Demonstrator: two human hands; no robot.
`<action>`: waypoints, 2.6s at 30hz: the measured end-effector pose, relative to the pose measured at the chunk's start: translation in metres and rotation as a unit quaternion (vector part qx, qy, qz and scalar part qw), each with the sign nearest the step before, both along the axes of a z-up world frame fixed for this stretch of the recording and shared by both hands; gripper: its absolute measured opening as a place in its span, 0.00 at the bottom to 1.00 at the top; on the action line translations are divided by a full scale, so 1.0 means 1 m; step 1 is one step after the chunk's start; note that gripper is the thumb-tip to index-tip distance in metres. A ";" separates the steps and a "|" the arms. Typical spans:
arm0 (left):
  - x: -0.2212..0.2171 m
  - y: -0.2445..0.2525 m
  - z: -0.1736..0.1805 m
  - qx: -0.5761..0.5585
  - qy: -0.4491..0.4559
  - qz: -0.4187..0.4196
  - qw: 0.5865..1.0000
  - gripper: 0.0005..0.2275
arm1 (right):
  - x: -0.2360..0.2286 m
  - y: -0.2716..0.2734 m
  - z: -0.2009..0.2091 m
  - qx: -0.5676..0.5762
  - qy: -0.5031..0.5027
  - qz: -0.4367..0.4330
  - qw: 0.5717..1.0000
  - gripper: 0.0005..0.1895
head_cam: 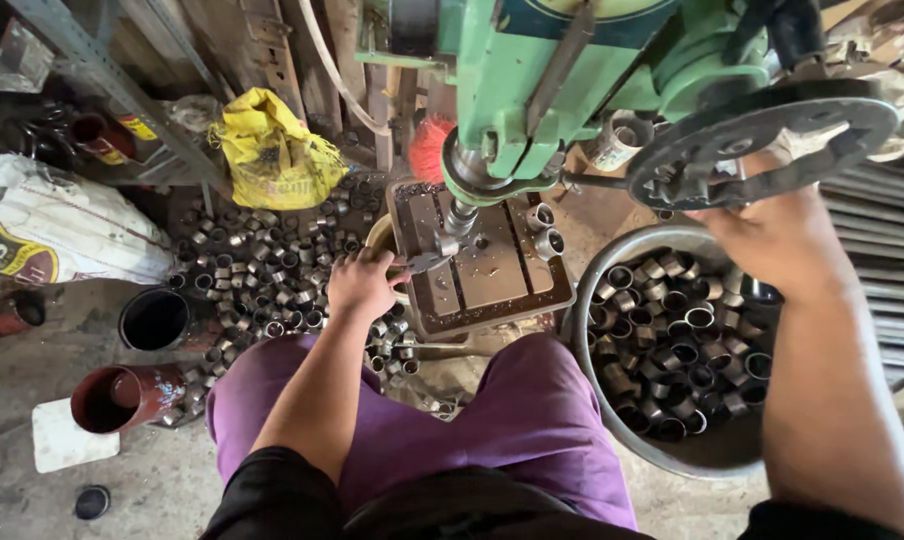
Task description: The person operates a green drill press to drill holes into small cylindrical metal parts. They pick up parts from a large metal basin, place them under the drill bit, and use the handwheel to lower the drill. After drilling, they remove the parts and place them into a separate container.
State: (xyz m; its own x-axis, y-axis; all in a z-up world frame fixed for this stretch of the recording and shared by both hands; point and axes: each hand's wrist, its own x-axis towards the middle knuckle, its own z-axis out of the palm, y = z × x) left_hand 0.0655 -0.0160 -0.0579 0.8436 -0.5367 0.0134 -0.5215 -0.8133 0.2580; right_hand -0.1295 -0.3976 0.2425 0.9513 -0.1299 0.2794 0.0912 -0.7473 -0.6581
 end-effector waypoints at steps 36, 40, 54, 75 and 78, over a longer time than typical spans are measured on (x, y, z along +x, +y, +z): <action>-0.003 0.000 -0.008 -0.024 -0.038 -0.001 0.999 0.17 | -0.072 0.030 0.023 -0.333 0.011 -0.252 0.909 0.28; -0.006 0.002 0.003 0.009 0.016 0.013 1.000 0.18 | -0.105 0.053 0.038 -0.170 -0.210 -0.198 0.942 0.35; -0.003 0.014 0.007 0.143 0.060 0.017 0.988 0.14 | -0.137 -0.002 -0.046 -0.036 -0.304 -0.173 0.936 0.46; -0.006 0.111 0.002 0.272 0.044 0.134 0.952 0.15 | -0.182 -0.102 -0.328 0.607 -0.064 -0.500 0.614 0.18; -0.014 0.095 0.007 0.217 0.056 0.070 0.972 0.14 | -0.182 -0.103 -0.327 0.601 -0.095 -0.509 0.609 0.14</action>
